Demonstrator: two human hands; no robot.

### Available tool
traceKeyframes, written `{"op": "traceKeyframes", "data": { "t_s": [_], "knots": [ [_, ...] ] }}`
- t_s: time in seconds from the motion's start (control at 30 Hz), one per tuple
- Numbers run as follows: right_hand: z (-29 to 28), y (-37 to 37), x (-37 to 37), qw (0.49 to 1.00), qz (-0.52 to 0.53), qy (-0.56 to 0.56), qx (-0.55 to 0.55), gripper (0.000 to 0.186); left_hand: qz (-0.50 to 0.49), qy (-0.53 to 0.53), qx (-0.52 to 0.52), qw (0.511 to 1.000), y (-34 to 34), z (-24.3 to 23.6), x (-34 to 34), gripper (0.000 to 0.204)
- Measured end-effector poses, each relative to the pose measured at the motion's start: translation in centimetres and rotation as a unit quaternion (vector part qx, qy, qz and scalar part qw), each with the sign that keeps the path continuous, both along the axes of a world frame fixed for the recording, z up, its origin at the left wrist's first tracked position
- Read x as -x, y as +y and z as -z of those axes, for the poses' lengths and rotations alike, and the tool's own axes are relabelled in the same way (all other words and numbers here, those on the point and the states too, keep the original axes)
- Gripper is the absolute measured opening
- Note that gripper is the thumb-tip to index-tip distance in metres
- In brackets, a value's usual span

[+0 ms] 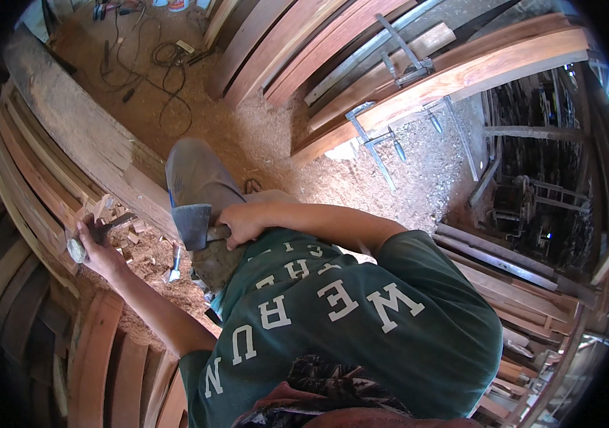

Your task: The person selects a wooden plank from a stack and places it on the ground. They then use a small axe and a wooden mallet to carve a notch into the plank, repeatedly striking the axe to shape the wood.

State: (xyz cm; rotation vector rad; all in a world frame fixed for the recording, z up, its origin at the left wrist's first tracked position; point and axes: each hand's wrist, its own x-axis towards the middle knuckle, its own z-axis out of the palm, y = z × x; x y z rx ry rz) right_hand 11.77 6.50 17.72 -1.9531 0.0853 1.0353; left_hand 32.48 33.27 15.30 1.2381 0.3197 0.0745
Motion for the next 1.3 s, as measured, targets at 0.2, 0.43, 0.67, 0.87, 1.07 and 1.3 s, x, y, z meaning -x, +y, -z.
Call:
{"op": "traceKeyframes", "data": {
  "t_s": [0.2,0.43,0.67,0.87,1.07,1.3],
  "knots": [
    [-0.9,-0.4,-0.3,1.000,-0.012,0.021,0.011,0.052,-0.014,-0.009,0.020,1.000,0.8,1.8,-0.5,0.024],
    [-0.1,0.3,-0.9,0.998,-0.025,0.050,0.037,0.066,-0.031,-0.045,-0.084,0.995,1.6,3.4,-0.9,0.016],
    [-0.3,0.7,-1.3,0.999,-0.010,0.045,0.009,0.064,-0.040,-0.043,0.023,0.998,0.4,2.8,-0.6,0.026],
    [-1.7,0.8,-2.2,0.994,0.009,0.111,0.003,0.062,-0.035,-0.028,0.083,0.996,-0.9,2.6,0.1,0.023],
    [-2.1,0.9,-2.6,0.990,0.009,0.136,0.027,0.060,0.034,-0.061,0.097,0.993,-1.8,2.6,-0.3,0.026],
    [-1.6,0.7,-2.4,0.990,0.012,0.138,0.014,0.058,0.068,-0.054,0.032,0.996,-2.0,3.0,-0.6,0.028]
  ]
}}
